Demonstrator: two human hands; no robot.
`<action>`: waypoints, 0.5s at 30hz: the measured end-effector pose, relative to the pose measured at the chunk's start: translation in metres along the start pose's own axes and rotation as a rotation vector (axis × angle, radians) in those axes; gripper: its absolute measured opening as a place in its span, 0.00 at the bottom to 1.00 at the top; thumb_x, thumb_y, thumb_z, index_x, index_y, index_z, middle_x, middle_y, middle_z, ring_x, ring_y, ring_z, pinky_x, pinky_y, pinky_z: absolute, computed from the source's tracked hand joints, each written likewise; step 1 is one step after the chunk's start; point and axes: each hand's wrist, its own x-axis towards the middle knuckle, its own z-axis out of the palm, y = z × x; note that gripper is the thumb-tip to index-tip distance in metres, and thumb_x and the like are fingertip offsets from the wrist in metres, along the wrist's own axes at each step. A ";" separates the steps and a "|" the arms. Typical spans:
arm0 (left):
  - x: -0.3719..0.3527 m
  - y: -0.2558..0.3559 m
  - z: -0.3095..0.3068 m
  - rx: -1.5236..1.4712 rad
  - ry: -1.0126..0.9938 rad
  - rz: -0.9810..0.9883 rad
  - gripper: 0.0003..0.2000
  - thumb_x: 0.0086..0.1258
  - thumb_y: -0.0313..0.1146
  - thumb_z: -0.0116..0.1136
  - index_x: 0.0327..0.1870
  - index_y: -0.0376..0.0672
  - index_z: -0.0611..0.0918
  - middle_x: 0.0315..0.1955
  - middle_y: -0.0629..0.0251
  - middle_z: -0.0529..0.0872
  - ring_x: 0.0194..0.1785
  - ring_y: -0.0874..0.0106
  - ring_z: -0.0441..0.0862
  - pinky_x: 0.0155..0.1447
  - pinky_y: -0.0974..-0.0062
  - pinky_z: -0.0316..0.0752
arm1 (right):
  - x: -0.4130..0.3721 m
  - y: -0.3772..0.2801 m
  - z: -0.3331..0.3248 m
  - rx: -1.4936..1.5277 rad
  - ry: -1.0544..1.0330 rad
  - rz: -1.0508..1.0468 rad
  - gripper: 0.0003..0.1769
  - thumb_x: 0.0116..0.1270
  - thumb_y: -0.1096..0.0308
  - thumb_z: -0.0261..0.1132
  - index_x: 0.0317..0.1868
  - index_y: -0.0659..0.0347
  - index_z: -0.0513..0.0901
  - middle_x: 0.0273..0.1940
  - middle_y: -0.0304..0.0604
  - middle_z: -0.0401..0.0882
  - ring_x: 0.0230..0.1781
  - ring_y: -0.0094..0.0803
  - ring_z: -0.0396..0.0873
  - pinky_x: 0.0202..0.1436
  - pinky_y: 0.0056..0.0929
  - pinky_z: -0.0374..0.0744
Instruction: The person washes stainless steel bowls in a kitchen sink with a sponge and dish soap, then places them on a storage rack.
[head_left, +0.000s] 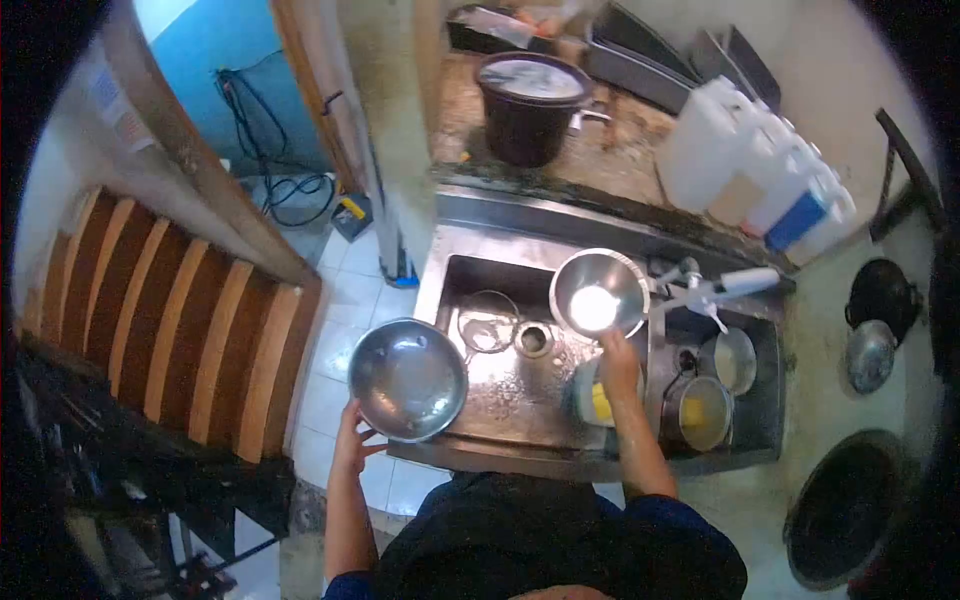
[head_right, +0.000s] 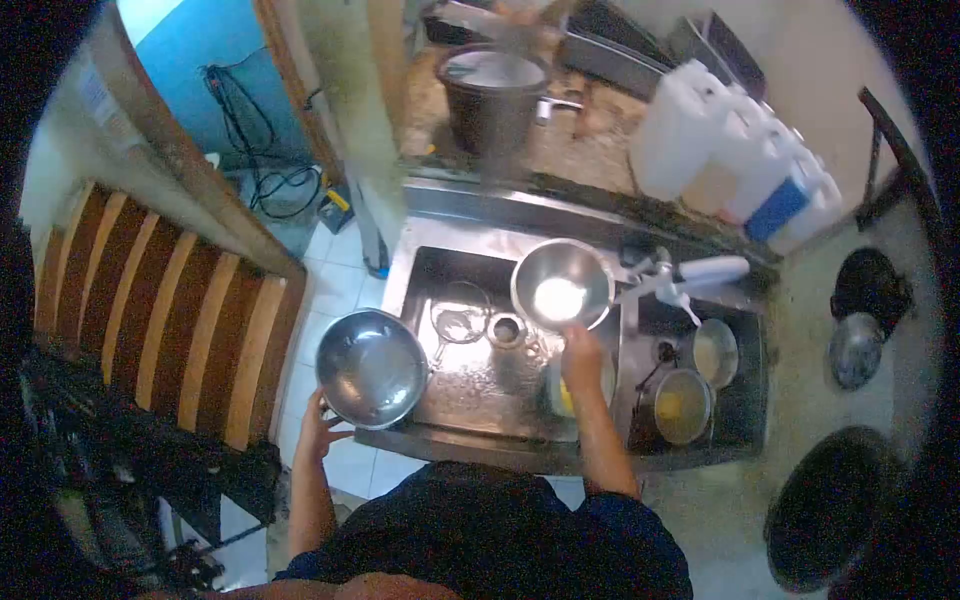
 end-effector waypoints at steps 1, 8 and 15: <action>-0.006 0.004 0.002 0.077 0.081 0.041 0.42 0.60 0.63 0.48 0.69 0.42 0.55 0.68 0.47 0.51 0.65 0.42 0.58 0.55 0.44 0.68 | -0.017 0.002 -0.001 0.050 -0.070 -0.019 0.08 0.57 0.78 0.56 0.37 0.61 0.77 0.35 0.49 0.76 0.37 0.44 0.77 0.40 0.36 0.75; -0.038 0.027 0.022 0.739 0.713 0.833 0.30 0.68 0.46 0.52 0.67 0.42 0.60 0.68 0.43 0.49 0.71 0.49 0.47 0.71 0.51 0.43 | -0.045 0.028 -0.001 1.331 -0.083 0.814 0.14 0.74 0.59 0.48 0.51 0.57 0.68 0.37 0.43 0.76 0.28 0.35 0.78 0.40 0.51 0.81; -0.065 0.060 0.142 0.679 0.116 1.367 0.21 0.66 0.33 0.51 0.59 0.36 0.67 0.60 0.50 0.66 0.62 0.56 0.64 0.66 0.60 0.57 | -0.045 0.062 -0.018 1.985 -0.250 0.959 0.25 0.68 0.46 0.51 0.53 0.58 0.72 0.47 0.47 0.78 0.34 0.38 0.81 0.46 0.56 0.78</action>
